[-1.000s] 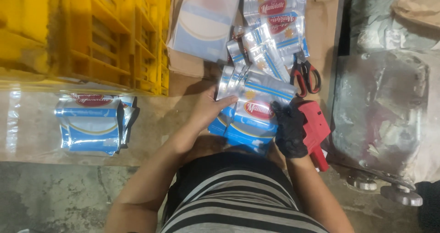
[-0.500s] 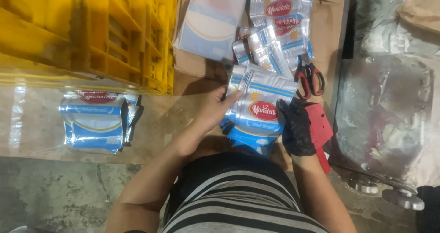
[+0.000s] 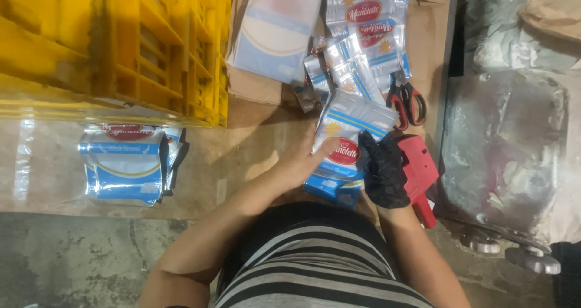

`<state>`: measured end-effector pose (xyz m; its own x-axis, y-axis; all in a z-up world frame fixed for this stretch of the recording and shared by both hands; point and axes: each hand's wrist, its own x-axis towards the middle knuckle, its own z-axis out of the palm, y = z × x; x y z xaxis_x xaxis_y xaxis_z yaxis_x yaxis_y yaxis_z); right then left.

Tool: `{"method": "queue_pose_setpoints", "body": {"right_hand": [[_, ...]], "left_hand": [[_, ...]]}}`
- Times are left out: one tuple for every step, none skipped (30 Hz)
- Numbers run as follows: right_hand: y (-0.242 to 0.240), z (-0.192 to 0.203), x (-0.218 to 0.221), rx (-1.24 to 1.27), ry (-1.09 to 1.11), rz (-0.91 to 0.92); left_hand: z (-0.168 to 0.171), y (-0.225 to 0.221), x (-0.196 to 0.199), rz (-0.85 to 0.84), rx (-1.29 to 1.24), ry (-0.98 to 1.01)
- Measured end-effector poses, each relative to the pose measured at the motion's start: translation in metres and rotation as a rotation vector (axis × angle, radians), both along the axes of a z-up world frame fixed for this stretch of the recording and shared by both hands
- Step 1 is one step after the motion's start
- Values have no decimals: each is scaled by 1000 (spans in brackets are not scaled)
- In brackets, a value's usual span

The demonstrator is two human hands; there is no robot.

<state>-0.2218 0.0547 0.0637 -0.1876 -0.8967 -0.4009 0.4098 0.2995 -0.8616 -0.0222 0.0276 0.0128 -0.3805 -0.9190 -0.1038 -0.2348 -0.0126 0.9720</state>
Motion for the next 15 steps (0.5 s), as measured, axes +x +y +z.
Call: {"method": "queue_pose_setpoints", "body": {"right_hand": [[-2,4,-2,-1,-1,1],[-3,9,-3,2,44,-5],[-4,13,-4,7,89,-10],[-4,24,-8,8,88,-9],[-3,35,-12,-163,294,34],[-2,46,-17,-334,499,77],[-5,60,-15,-330,498,78],[-7,75,-14,-402,708,224],[-9,90,-14,-473,920,368],[-3,75,-19,-471,922,365],[3,62,-25,-430,837,434],[8,49,-30,-389,750,502],[10,50,-28,-394,753,501],[11,50,-25,-323,731,456],[13,50,-21,-251,704,416]], "left_hand": [[14,-1,3,1,-1,-1],[28,-2,5,-42,-15,5],[41,-2,8,-84,-28,11],[47,-7,11,-84,-28,10],[53,-10,14,-142,-55,-202],[59,-13,17,-200,-82,-415],[73,-16,21,-201,-79,-415],[88,-19,24,-251,-266,-411],[103,-24,27,-305,-458,-402],[107,-22,26,-309,-459,-400],[111,-22,23,-336,-499,-454],[115,-22,21,-363,-539,-507],[121,-22,24,-360,-544,-507],[128,-23,28,-335,-500,-486],[133,-23,32,-307,-452,-468]]}}
